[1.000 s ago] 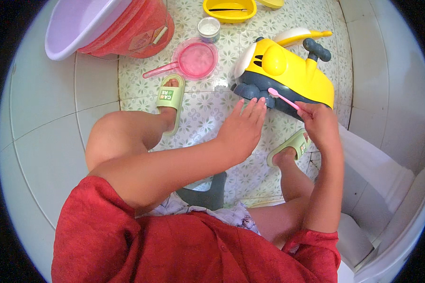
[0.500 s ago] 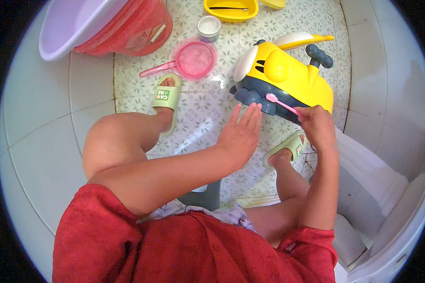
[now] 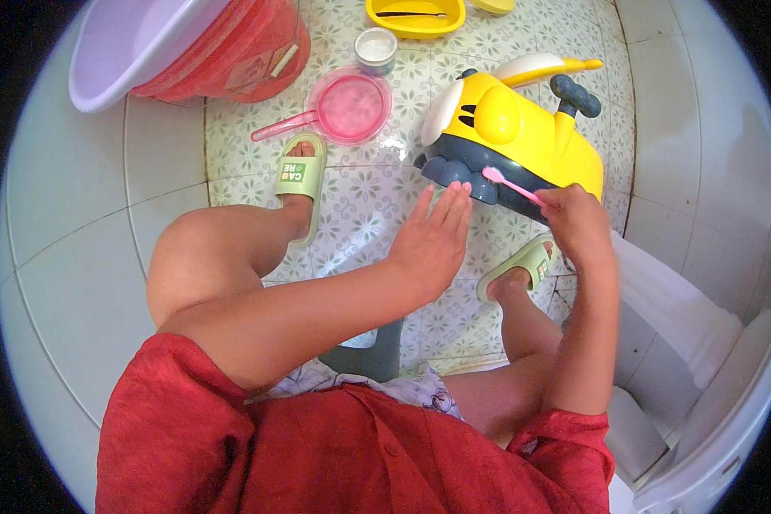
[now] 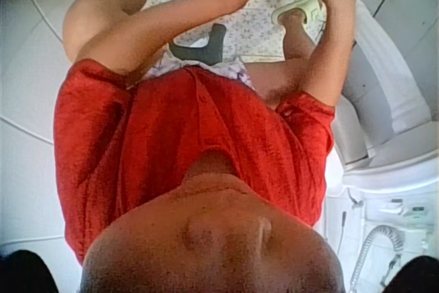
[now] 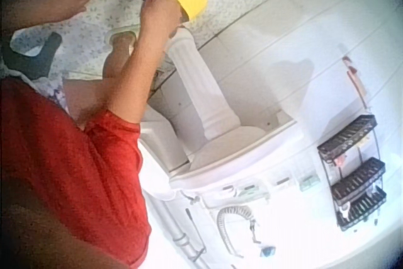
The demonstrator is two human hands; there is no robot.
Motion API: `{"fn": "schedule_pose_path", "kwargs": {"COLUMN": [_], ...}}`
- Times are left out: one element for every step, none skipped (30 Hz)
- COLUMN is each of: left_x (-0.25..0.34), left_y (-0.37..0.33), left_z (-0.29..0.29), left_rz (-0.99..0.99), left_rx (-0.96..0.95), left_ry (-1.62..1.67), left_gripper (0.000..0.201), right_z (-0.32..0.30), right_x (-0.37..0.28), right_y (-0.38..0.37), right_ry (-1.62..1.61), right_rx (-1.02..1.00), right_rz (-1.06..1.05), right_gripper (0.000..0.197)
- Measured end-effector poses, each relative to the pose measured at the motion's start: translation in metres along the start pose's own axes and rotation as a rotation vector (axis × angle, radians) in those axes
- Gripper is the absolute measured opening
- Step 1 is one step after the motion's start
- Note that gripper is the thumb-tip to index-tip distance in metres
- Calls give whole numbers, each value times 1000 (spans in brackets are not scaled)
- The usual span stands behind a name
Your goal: The person cleans a plastic potty chair by scrubbing its bottom base with a toothbrush, turning it over, and scrubbing the top and side surfaces.
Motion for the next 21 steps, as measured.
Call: {"fn": "schedule_pose_path", "kwargs": {"left_x": [1, 2, 2, 3, 1, -1, -3, -2, -2, -1, -1, -1, -1, 1, 1, 2, 2, 1, -1, -1, -2], "left_y": [0, -1, -2, -2, -2, -2, -2, -2, -2, -3, -3, -3, -3, -4, -4, -5, -4, -4, -3, -3, -2], "left_z": [0, 0, 1, 2, 4, 4, 4, 3, 3, 3, 2, 2, 3, 4, 4, 4, 4, 4, 3, 4, 5], "left_rz": [-10, -5, -9, -13, -9, -2, 4, 7, 3, -2, -1, -9, -17, -12, -9, -6, -2, -3, -4, -3, -3], "left_rx": [-6, -6, -22, -37, -38, -31, -25, -24, -30, -36, -35, -44, -53, -53, -64, -75, -74, -78, -82, -83, -69], "left_ry": [8, 9, -12, -32, -33, -22, -11, -10, -44, -77, -78, -61, -44, -43, -55, -66, -68, -74, -80, -81, -103], "left_gripper": [79, 79, 79, 80, 80, 80, 81, 81, 81, 82, 82, 82, 82, 82, 82, 82, 82, 83, 83, 83, 84], "right_z": [7, 13, 14, 13, 10, 8, 8, 5, 6, 8, 9, 7, 9, 13, 17, 23, 22, 24, 25, 24, 24], "right_x": [-7, -15, -19, -17, -14, -5, 6, 15, 22, 27, 30, 27, 23, 19, 16, 10, 11, 15, 19, 29, 34], "right_y": [-3, -7, -8, -6, -5, -6, -4, -1, 2, 5, 7, 9, 7, 3, 0, -4, -4, -4, -2, 2, 5], "right_ry": [-2, 24, 49, 15, 14, -32, -78, -107, -106, -108, -112, -104, -105, -133, -162, -106, -107, -147, -187, -225, -227], "right_rx": [1, 47, 93, 100, 100, 29, -42, -47, -46, -59, -72, -24, -22, -14, -5, 75, 78, 23, -32, -65, -65], "right_rz": [0, 20, 40, 54, 58, 77, 95, 80, 82, 109, 134, 125, 125, 122, 118, 45, 49, 74, 100, 105, 105], "right_gripper": [16, 16, 16, 18, 18, 18, 19, 19, 19, 18, 18, 18, 18, 19, 19, 21, 21, 21, 20, 18, 18]}}
Point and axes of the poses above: each hand's wrist, its own y-axis away from the middle knuckle, its own z-axis out of the palm, x = y × z, the point moved 7 cm from there along -y, towards the middle knuckle, and after that the axes turned 13 degrees about -z, right-handed, at the moved point
